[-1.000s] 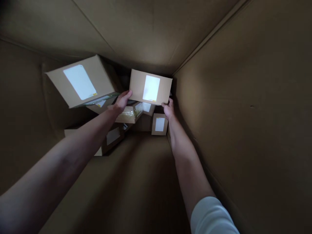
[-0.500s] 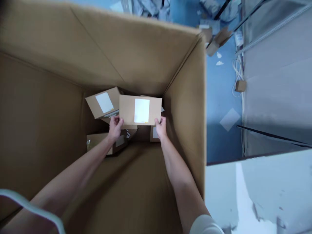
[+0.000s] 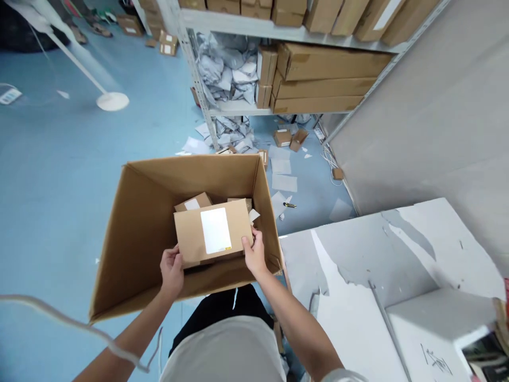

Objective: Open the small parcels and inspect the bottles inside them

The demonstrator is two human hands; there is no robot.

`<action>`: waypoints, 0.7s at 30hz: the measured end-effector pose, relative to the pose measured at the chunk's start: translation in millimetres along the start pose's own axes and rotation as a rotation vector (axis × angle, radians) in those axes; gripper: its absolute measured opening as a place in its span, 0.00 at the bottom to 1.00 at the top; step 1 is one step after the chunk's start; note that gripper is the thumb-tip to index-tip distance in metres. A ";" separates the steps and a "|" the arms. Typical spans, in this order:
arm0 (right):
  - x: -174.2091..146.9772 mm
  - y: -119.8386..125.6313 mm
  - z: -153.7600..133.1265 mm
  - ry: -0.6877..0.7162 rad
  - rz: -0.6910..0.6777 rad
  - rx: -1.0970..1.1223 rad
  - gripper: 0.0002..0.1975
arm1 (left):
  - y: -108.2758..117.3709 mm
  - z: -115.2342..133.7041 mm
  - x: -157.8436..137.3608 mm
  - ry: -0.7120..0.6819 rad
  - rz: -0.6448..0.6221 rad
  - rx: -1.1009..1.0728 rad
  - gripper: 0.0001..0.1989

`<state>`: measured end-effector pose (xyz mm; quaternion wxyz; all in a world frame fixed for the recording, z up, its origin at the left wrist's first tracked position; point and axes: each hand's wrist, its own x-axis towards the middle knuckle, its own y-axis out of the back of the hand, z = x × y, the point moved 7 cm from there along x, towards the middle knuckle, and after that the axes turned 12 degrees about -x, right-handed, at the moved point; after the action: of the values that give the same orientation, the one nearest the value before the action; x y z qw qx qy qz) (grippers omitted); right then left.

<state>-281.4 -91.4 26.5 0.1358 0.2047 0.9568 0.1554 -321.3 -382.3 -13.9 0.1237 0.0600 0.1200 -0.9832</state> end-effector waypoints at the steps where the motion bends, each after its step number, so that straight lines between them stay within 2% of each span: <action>1: -16.1 4.2 -8.7 0.006 0.005 0.006 0.21 | 5.5 9.0 -10.6 0.003 0.011 -0.019 0.23; 6: -77.2 13.3 -22.7 -0.021 0.069 0.019 0.20 | 24.8 37.5 -41.8 0.008 0.025 -0.075 0.24; 11: -102.1 17.8 -19.4 -0.024 0.134 0.037 0.19 | 22.3 48.2 -47.7 0.005 -0.074 -0.063 0.22; 17: -118.2 39.7 -3.7 -0.046 0.250 0.035 0.18 | -5.1 52.2 -50.7 -0.006 -0.229 -0.024 0.24; 21: -141.0 70.9 15.9 -0.075 0.412 0.063 0.17 | -42.8 44.3 -61.0 0.013 -0.361 0.049 0.25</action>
<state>-127.5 -87.2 64.6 0.1303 0.4057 0.8935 0.1420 -277.6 -339.2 47.2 -0.0572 0.0469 0.1057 -0.9916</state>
